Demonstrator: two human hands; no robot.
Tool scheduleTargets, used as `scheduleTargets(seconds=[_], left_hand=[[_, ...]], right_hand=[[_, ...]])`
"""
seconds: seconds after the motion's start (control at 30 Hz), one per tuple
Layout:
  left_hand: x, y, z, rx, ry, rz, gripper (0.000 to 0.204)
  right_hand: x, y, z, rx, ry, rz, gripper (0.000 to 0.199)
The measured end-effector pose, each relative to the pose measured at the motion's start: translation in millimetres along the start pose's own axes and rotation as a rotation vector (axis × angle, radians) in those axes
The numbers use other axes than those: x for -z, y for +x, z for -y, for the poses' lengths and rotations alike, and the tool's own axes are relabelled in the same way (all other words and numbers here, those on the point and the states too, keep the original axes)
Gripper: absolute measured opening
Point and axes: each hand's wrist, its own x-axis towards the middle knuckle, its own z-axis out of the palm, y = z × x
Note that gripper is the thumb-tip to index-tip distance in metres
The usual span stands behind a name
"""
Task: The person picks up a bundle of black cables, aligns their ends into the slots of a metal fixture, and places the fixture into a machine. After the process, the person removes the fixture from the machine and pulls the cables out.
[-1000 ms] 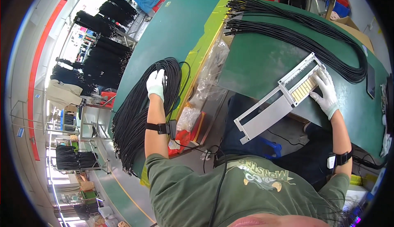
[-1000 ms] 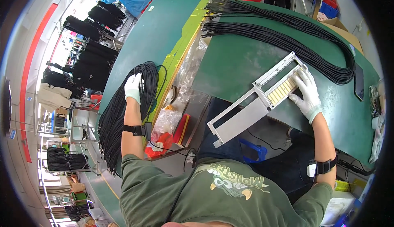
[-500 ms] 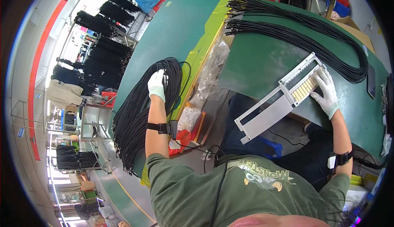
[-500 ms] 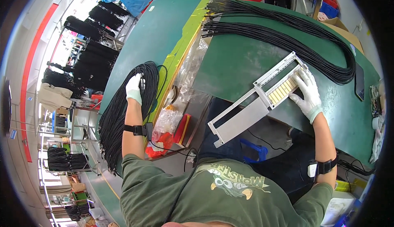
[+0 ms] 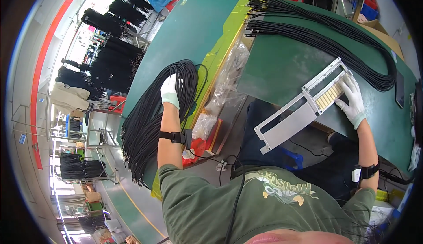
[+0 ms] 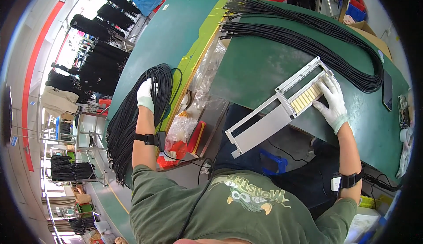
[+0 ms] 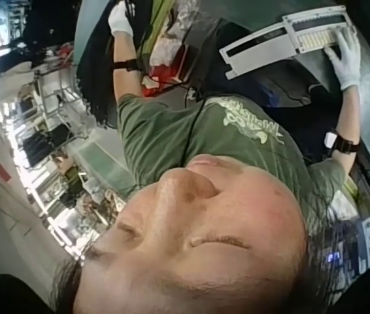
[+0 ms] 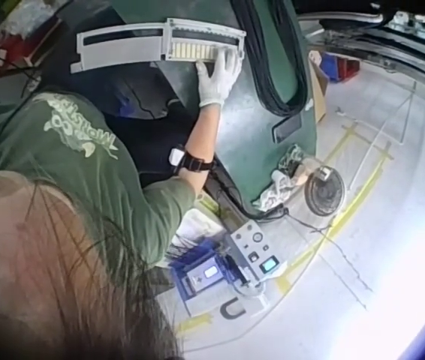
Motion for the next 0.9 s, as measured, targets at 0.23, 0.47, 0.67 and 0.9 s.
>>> scheduleTargets(seconds=[0.23,0.47,0.67,0.9], left_hand=[[0.9,-1.5,-2.4,0.002,0.014,0.004,0.023],[-2.2,-4.4,-2.7,-0.06,0.011,-0.005,0.022],[-2.3,-5.5,-5.9,-0.019,0.004,0.004,0.021],[-5.4,-7.2,-9.4,-0.048,0.056,0.035,0.018]], right_hand=[[1.3,-0.9,3.0,-0.021,0.007,0.001,0.069],[2.7,0.3,3.8,-0.025,0.003,0.014,0.068],[1.5,-0.7,2.6,-0.014,0.006,0.009,0.067],[0.3,-1.6,0.2,-0.005,0.013,0.0,0.067]])
